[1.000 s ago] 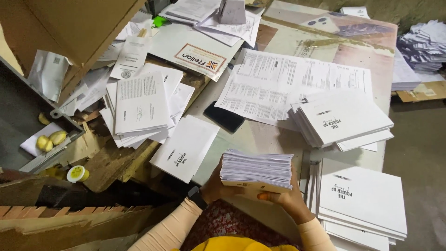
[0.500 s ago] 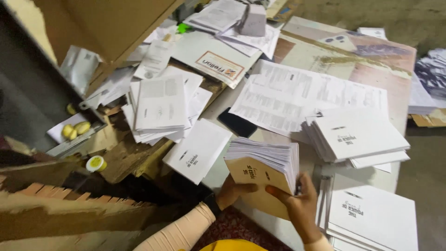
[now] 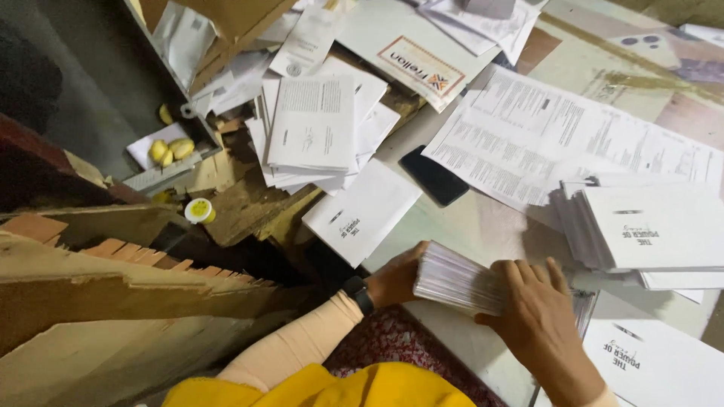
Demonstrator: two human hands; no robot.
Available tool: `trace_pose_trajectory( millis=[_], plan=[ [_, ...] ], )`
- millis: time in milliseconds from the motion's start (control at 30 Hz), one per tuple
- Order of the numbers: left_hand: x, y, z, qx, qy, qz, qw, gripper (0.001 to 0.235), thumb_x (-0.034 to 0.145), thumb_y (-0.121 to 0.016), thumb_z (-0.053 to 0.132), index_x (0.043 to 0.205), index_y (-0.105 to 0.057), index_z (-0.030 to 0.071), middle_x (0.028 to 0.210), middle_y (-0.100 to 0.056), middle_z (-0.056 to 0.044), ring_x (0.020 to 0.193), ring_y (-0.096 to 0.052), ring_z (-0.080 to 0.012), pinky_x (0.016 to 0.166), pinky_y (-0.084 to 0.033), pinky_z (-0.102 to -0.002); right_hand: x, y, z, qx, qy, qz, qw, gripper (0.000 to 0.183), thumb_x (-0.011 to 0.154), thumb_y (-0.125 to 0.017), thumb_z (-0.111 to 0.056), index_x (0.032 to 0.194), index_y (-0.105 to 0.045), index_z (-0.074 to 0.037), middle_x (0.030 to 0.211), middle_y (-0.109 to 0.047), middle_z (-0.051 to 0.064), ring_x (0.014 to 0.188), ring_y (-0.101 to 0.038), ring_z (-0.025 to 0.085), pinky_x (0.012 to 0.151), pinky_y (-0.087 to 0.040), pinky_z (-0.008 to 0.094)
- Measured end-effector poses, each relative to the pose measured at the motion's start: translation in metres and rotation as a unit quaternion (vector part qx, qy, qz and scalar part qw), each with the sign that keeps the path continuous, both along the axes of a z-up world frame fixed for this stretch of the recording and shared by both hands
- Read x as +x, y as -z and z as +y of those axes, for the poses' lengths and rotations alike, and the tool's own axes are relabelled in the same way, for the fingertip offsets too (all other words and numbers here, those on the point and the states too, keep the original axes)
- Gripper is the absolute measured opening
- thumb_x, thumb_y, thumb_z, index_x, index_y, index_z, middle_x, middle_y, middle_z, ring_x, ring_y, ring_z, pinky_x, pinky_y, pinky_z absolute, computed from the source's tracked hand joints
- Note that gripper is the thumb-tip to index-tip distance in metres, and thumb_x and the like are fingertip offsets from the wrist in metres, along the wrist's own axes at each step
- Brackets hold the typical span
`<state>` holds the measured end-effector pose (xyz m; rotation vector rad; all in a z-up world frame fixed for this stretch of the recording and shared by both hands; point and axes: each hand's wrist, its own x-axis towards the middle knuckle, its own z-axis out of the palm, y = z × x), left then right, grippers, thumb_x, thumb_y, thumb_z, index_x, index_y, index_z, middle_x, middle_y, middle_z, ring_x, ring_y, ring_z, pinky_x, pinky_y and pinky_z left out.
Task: A person is manually assembling booklets by gathering printed sheets, aligning them, and folding them, occasionally using a small tool to sharpen the crease.
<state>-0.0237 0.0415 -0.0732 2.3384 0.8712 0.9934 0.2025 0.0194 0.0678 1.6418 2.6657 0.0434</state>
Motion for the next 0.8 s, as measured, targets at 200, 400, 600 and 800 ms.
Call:
trace_pose_trajectory(
  millis=[200,400,600,800],
  plan=[
    [0.002,-0.01,-0.011,-0.138,-0.031,-0.083,0.986,0.03,0.085,-0.061,0.001,0.112,-0.048,-0.001,0.107,-0.058,-0.017,0.097,-0.058,-0.0285,0.081,-0.057,-0.036,-0.007,-0.005,-0.009,-0.04,0.013,0.074,0.996,0.052,0.059,-0.086,-0.03,0.095,-0.051,-0.016,0.09,-0.062,0.001,0.082,-0.059,0.024,0.053,-0.05,0.043],
    [-0.001,-0.014,-0.005,-0.089,-0.017,-0.138,0.986,0.039,0.085,-0.067,0.004,0.118,-0.047,-0.001,0.107,-0.057,-0.017,0.097,-0.061,-0.0292,0.081,-0.057,-0.036,-0.009,-0.009,-0.009,0.023,0.048,0.132,0.99,0.043,0.06,-0.086,-0.039,0.086,-0.058,-0.019,0.081,-0.062,0.0,0.071,-0.062,0.026,0.049,-0.046,0.044],
    [-0.016,-0.089,-0.01,-0.22,0.068,-0.427,0.874,0.076,0.075,-0.081,0.02,0.133,-0.033,0.008,0.125,-0.048,-0.008,0.11,-0.049,-0.019,0.088,-0.045,-0.028,0.016,-0.015,-0.024,-0.029,0.209,0.43,0.878,0.058,0.045,-0.093,-0.023,0.096,-0.069,-0.01,0.083,-0.069,0.004,0.079,-0.06,0.016,0.064,-0.042,0.028],
    [0.017,-0.125,-0.014,-0.196,-0.037,-0.333,0.921,0.069,0.07,-0.082,0.028,0.127,-0.048,0.01,0.117,-0.044,-0.01,0.115,-0.048,-0.0265,0.102,-0.043,-0.041,0.006,0.035,-0.022,-0.029,0.291,0.727,0.621,0.084,0.039,-0.082,0.007,0.118,-0.057,-0.003,0.104,-0.061,0.013,0.094,-0.06,0.026,0.075,-0.058,0.042]
  ],
)
